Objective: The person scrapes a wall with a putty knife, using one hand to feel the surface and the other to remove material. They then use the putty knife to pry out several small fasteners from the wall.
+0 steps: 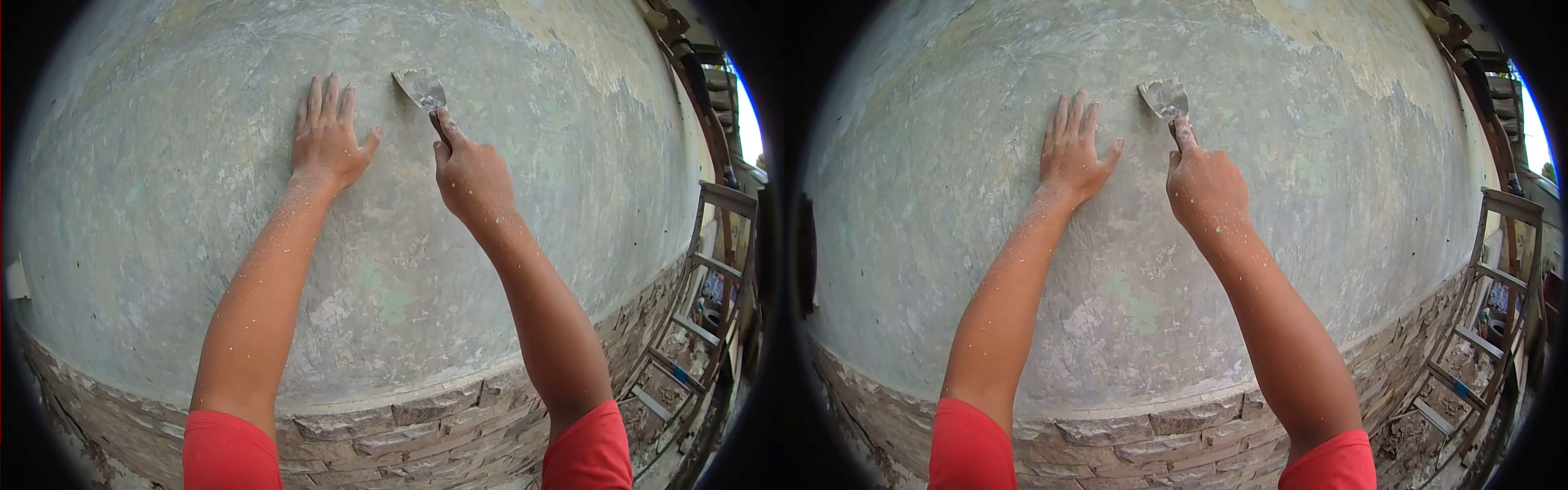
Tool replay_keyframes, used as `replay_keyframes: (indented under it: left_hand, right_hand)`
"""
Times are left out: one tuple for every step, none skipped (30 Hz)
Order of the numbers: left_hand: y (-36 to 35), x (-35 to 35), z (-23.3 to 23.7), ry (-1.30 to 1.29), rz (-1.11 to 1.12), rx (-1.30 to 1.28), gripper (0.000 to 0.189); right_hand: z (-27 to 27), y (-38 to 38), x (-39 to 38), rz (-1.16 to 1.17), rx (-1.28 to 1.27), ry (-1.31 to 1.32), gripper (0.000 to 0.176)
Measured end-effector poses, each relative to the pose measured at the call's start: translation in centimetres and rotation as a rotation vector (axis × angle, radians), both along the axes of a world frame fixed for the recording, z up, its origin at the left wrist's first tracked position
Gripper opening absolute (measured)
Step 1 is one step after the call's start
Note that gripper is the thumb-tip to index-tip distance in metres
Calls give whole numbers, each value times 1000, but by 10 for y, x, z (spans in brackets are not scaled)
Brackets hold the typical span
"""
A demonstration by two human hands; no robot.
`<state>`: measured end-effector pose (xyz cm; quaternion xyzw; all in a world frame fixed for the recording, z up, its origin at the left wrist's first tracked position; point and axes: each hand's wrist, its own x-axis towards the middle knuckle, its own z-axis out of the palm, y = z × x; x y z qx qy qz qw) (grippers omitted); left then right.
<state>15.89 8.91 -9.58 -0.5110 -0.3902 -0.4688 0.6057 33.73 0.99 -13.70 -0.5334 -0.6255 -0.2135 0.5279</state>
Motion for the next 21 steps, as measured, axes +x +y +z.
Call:
replay_keyframes:
  left_hand:
    - [9, -3, -1, -1, -9, 3, 65]
    - [8, -4, -3, -10, 8, -86, 71]
    - [8, -5, -3, -15, 27, -177, 78]
    - [9, -5, -2, -11, 22, -181, 78]
    - [10, -5, -3, -9, 25, -164, 79]
    - [11, -6, -4, -7, 29, -148, 79]
    - [12, -7, -4, -3, 24, -158, 79]
    - [12, -7, -4, -7, 29, -145, 79]
    - [13, -6, -5, -15, 33, -129, 80]
    - [14, -5, -8, -20, 22, -131, 80]
    - [14, -5, -8, -25, 52, -137, 78]
    - [14, -5, -5, -32, 84, -140, 77]
    - [14, -5, -4, -39, 79, -140, 77]
    - [15, -6, -5, -28, 71, -131, 77]
    - [16, -7, -7, -14, 64, -128, 77]
    - [18, -8, -8, -15, 61, -139, 77]
    - [19, -8, -8, -14, 66, -125, 77]
    - [20, -8, -9, -11, 71, -109, 78]
    - [20, -8, -11, -1, 68, -119, 78]
    - [20, -7, -13, -7, 83, -124, 78]
    - [19, -7, -14, -15, 98, -125, 79]
  right_hand:
    - [13, 7, -1, -7, 69, 33, 46]
    - [24, 9, -1, -14, 73, 31, 46]
    - [34, 11, -1, -14, 106, 19, 46]
    - [38, 12, -1, -12, 131, 8, 47]
    - [33, 7, -3, -18, 125, 7, 47]
    - [24, -2, -4, -42, 51, -13, 46]
    - [15, -6, -5, -66, -27, -31, 45]
    - [7, -6, -4, -75, -33, -33, 45]
    - [2, -6, -3, -63, -31, -41, 45]
    - [-1, -6, -1, -51, -27, -49, 45]
    - [8, -3, 0, -59, -20, -49, 45]
    - [26, 4, 1, -69, 93, -62, 44]
    - [47, 12, 3, -77, 198, -81, 43]
    - [72, 21, 6, -83, 262, -94, 41]
    - [96, 31, 7, -87, 321, -107, 39]
    - [117, 30, 7, -73, 224, -81, 37]
    - [129, 22, 6, -59, 128, -50, 35]
    - [128, 13, 5, -62, 117, -45, 35]
    - [126, 4, 5, -71, 55, -25, 36]
    - [121, -2, 6, -81, -3, -6, 38]
    - [113, 0, 8, -88, -6, -2, 38]
